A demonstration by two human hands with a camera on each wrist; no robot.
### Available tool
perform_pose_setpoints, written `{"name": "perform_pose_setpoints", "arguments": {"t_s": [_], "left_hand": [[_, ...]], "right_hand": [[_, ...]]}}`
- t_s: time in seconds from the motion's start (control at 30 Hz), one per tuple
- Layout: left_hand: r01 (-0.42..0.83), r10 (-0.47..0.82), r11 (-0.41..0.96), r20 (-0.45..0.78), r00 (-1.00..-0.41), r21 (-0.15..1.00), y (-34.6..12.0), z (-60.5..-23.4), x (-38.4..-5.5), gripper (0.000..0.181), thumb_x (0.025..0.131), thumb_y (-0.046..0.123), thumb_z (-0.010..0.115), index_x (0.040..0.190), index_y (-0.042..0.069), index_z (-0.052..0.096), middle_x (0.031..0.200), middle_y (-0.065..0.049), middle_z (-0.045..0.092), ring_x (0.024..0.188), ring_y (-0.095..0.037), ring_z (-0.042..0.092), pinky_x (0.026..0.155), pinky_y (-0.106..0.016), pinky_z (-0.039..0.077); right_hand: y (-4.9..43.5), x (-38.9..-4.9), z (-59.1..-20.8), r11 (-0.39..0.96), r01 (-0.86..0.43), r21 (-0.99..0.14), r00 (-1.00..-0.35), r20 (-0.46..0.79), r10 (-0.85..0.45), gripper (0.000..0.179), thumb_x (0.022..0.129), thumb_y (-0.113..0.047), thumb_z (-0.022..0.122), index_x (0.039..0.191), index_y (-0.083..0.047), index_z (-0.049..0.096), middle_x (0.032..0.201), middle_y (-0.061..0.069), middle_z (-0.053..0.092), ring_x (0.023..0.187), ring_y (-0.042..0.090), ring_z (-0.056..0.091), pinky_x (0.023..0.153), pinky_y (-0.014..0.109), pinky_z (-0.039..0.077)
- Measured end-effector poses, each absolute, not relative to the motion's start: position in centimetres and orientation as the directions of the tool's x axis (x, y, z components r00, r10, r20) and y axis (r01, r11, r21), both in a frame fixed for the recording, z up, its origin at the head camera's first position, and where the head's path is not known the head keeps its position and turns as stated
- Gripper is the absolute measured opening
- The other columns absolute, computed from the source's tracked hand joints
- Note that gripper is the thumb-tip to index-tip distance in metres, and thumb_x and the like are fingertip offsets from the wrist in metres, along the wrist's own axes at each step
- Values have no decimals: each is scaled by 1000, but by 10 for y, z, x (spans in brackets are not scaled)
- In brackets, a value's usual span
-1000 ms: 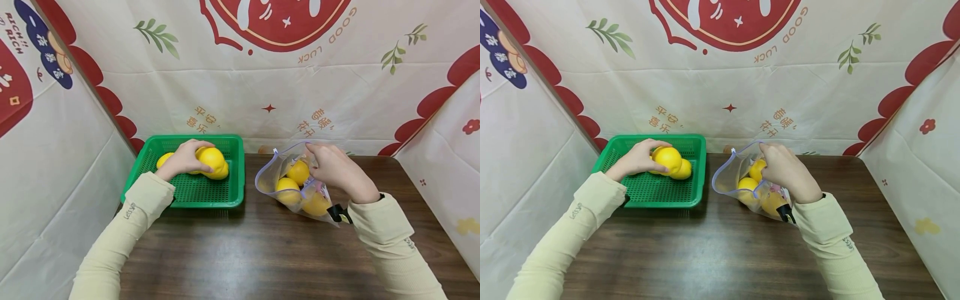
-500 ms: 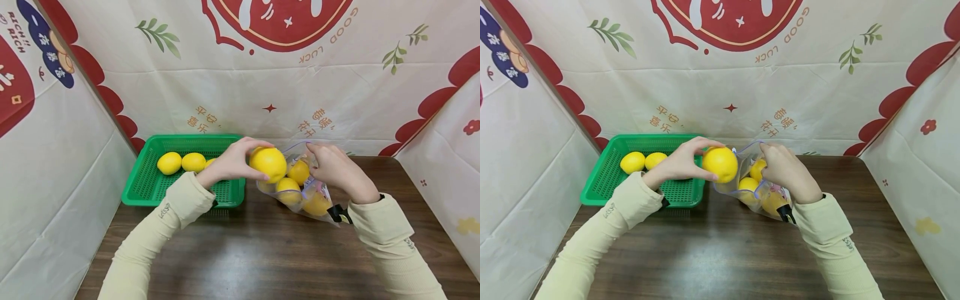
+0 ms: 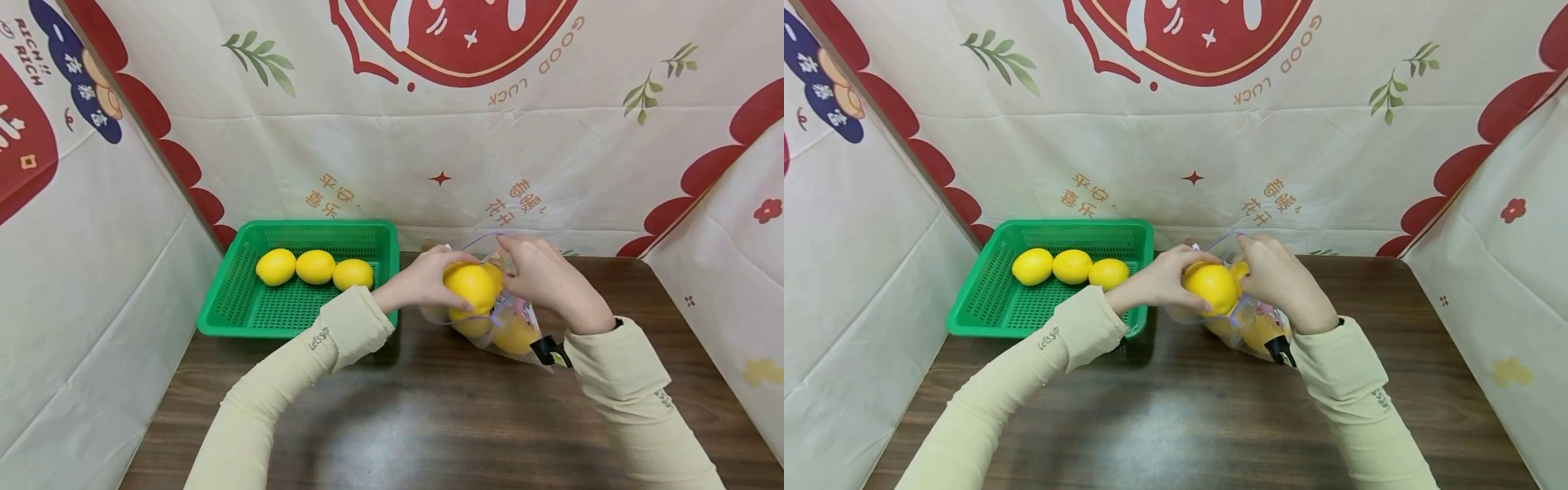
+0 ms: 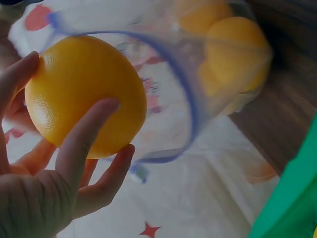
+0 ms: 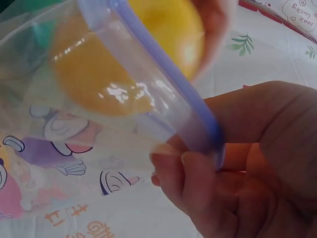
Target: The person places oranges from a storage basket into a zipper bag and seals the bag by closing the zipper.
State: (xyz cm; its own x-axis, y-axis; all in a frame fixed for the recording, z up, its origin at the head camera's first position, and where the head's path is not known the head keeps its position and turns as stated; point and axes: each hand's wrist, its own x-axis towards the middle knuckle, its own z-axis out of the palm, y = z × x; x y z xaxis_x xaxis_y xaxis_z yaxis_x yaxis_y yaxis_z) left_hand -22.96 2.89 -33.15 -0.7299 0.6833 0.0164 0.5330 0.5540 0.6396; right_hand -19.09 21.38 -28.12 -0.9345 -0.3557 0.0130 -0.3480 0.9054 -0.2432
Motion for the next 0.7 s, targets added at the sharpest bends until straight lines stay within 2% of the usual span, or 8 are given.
{"name": "perform_pose_setpoints", "arguments": {"t_s": [0.17, 0.23, 0.4, 0.5, 0.63, 0.7], "left_hand": [[560, 706, 567, -7, -708, 605, 35, -344, -233, 69, 69, 32, 77, 131, 17, 50, 126, -3, 50, 114, -18, 42, 84, -23, 42], [559, 707, 565, -8, -707, 606, 35, -346, -234, 70, 70, 34, 76, 133, 16, 48, 126, -4, 51, 112, -18, 43, 84, -23, 42], [557, 701, 560, 6, -713, 613, 31, -343, -235, 75, 72, 38, 75, 136, 16, 43, 134, -2, 47, 123, -22, 40, 96, -30, 39], [546, 701, 548, 8, -713, 633, 26, -338, -236, 74, 75, 36, 73, 138, 16, 40, 135, -4, 46, 120, -23, 43, 94, -31, 41], [515, 683, 555, -5, -731, 653, 17, -332, -237, 68, 77, 35, 71, 137, 18, 42, 132, -7, 46, 108, -23, 50, 87, -28, 45], [502, 668, 565, -7, -744, 655, 11, -329, -240, 65, 78, 35, 70, 135, 18, 45, 133, -6, 45, 110, -23, 51, 90, -29, 44]], "right_hand": [[212, -191, -281, 904, -341, -259, -937, 19, -348, 60, 73, 1, 57, 128, 16, 39, 119, 34, 50, 43, 14, 34, 44, 27, 33], [212, -191, -281, 906, -325, -271, -943, 15, -334, 61, 73, 2, 57, 129, 16, 38, 121, 34, 48, 41, 14, 34, 43, 27, 33], [214, -191, -282, 906, -307, -293, -950, 34, -311, 60, 74, 1, 57, 129, 14, 39, 123, 34, 46, 38, 13, 32, 40, 27, 32], [215, -191, -282, 903, -312, -295, -949, 51, -311, 58, 74, 0, 58, 128, 14, 40, 123, 34, 46, 37, 13, 30, 40, 27, 31], [216, -191, -282, 905, -320, -280, -947, 68, -314, 56, 75, -2, 59, 126, 15, 42, 122, 34, 47, 39, 13, 31, 44, 28, 31], [216, -191, -281, 906, -322, -273, -946, 69, -316, 56, 76, -2, 59, 126, 15, 42, 123, 34, 47, 39, 13, 31, 45, 28, 31]]}}
